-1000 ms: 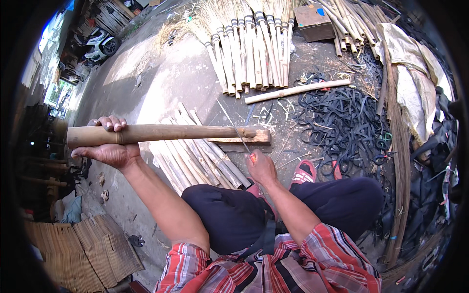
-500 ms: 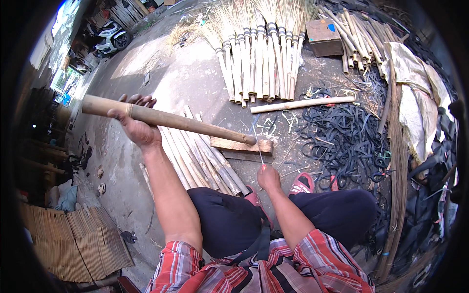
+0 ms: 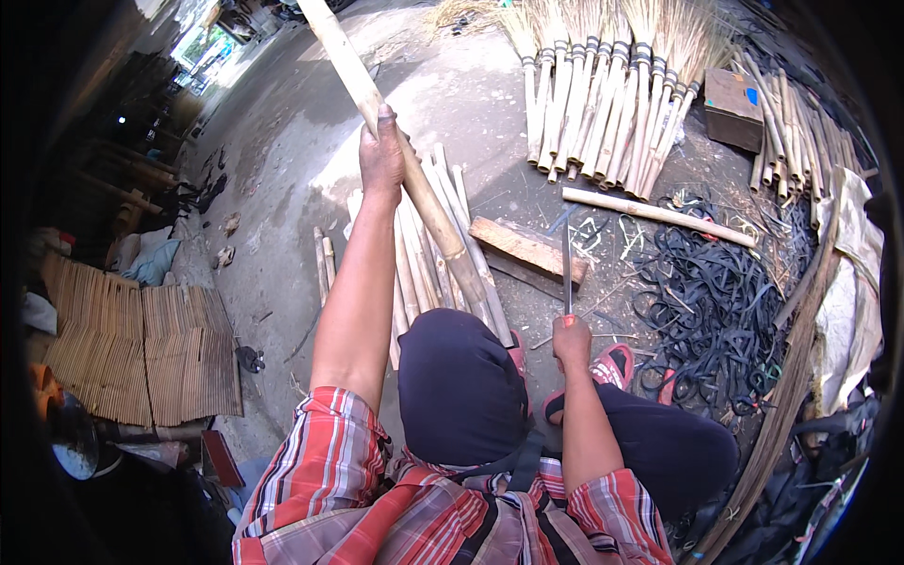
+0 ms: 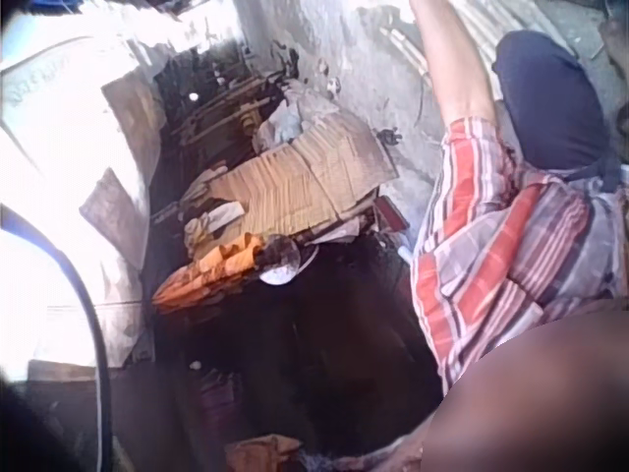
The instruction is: The person sits on the ground and uses a knife to sharpen the ends of wooden sticks one by one. They hold each stick with the left hand and scrape the tip with the knife in the right hand, then place the finished stick aside. The person also handles a bundle of thin sticks at the end.
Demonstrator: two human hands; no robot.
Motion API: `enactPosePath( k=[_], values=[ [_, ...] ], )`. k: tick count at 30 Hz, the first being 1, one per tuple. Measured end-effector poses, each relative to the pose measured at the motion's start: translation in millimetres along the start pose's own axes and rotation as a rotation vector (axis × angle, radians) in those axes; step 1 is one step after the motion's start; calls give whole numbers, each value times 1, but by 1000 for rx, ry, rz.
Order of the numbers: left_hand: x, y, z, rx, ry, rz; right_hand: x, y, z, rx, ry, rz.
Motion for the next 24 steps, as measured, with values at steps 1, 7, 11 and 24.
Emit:
enactPosePath(
  k=[1,7,11,24],
  values=[
    [-22,21,-12,-106,-62,12,-1,1,0,-9,5,4],
    [-90,198,-126,-634,-79,356,-17,1,-5,-26,2,-29],
    [-95,280,-155,-724,-66,610,-15,-6,-2,8,43,9],
    [159,273,16,-207,500,1073,11,-41,13,106,-49,497]
  ],
)
Point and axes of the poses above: each hand's wrist, its own z-axis towards the middle knuckle, its own x-axis out of the palm, y = z × x, the point moved 10 cm from there along z, towards the middle knuckle, and after that the axes turned 15 degrees about y, right-handed, at the moved point
